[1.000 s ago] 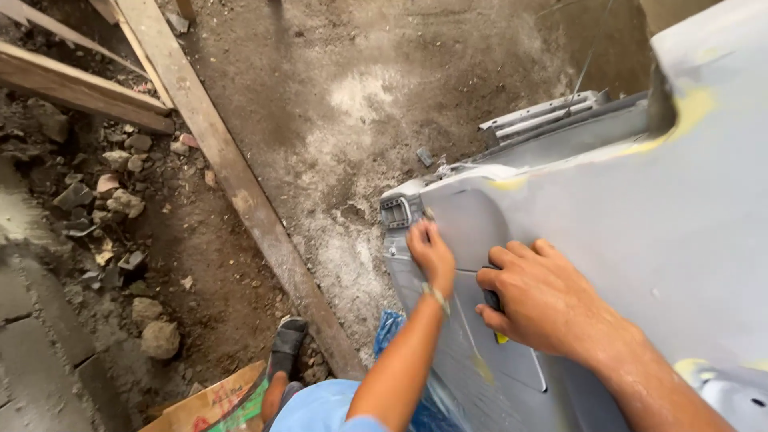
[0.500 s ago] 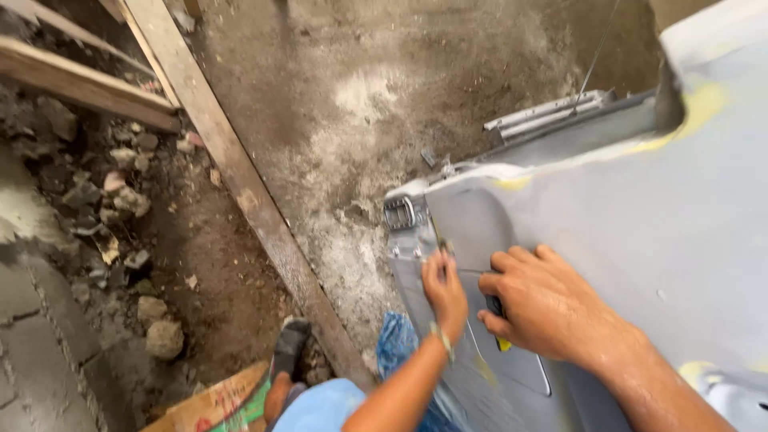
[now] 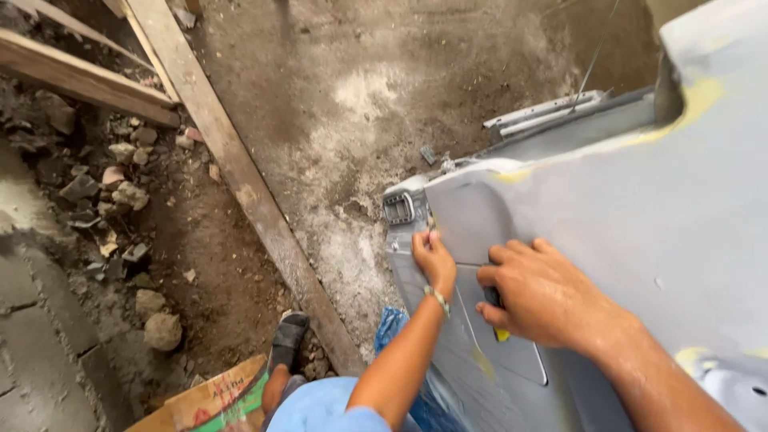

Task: The person scrubs the exterior surface of a detached car door using a yellow sponge and a grey sanding block. They repeatedly dip the sponge into a bucket of water to wet it and continue scrubbing various sections of the door, including the handle area and the lower edge.

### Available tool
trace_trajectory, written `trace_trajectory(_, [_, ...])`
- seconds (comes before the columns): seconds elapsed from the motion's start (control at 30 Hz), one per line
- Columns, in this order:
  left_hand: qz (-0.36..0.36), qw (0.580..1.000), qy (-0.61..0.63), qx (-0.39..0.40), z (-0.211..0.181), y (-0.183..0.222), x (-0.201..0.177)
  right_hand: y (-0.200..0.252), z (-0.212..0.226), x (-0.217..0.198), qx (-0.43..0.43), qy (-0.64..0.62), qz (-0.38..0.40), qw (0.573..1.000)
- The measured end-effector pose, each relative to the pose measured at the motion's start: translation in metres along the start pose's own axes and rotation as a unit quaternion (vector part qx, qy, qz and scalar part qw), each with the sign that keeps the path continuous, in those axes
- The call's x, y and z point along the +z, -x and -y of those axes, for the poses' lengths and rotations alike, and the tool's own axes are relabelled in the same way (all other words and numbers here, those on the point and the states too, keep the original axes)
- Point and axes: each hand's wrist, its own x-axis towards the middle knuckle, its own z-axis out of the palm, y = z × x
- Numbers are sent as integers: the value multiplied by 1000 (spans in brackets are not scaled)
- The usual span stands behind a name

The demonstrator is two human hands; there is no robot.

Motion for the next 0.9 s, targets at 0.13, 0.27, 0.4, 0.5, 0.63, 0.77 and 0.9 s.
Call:
trace_trajectory(0.13, [15,998,-62,8,-28,16,-13,0,-2,-6,24,-5,-6,1000])
trace_trajectory(0.27, [136,989,25,-42,-32,85,-53,4,-9,6,16,-4,-27,1000])
trace_trajectory(0.4, [250,960,62,-110,-14,104,-91,1,-12,29,9,11,-50,999])
trace_trajectory(0.5, [274,947,47,-161,-47,103,-116,-6,-12,55,-15,-13,-151,988])
trace_trajectory(0.63, [270,937,12,-220,-28,103,-153,1,7,144,31,-141,-301,943])
trace_trajectory(0.77, [374,887,45,-266,68,88,-196,-11,40,313,62,-530,-397,747])
trace_trajectory(0.9, [365,840,-108,-386,19,161,-218,6,76,471,56,-611,-493,617])
